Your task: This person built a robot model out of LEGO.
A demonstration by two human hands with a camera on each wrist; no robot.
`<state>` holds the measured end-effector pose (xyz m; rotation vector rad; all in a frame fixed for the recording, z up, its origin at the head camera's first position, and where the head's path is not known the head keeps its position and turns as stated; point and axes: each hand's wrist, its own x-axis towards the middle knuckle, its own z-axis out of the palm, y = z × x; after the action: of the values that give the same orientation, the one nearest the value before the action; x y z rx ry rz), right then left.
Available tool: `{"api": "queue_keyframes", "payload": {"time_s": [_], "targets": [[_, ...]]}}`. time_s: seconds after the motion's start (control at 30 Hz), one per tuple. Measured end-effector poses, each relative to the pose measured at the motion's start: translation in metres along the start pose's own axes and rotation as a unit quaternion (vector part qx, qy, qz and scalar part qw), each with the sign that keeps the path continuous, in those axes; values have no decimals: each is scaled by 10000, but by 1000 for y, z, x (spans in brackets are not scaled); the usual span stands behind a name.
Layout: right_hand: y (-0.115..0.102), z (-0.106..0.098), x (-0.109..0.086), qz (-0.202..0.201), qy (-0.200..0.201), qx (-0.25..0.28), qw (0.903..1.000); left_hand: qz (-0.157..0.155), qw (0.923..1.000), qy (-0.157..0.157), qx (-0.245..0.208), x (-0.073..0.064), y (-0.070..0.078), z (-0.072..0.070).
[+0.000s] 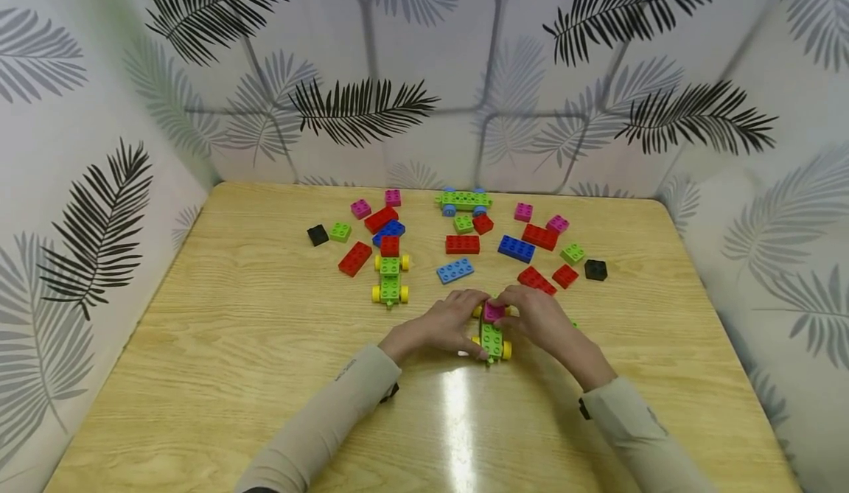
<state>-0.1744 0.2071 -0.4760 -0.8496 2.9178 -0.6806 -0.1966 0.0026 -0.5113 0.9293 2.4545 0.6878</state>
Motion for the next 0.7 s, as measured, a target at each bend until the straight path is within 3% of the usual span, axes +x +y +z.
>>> {"api": "queue_keyframes", "payload": {"time_s": [0.23, 0.43, 0.7], "targets": [[1, 1, -1, -68, 74, -57, 9999, -37, 10000, -6, -35, 0, 1, 1], [-4, -2, 1, -106, 117, -448, 9989, -52, 10000, -1, 3, 1, 3, -1], [-10, -3, 0, 322, -96, -259, 9991, -83, 9999, 0, -111, -1, 4, -1]]}}
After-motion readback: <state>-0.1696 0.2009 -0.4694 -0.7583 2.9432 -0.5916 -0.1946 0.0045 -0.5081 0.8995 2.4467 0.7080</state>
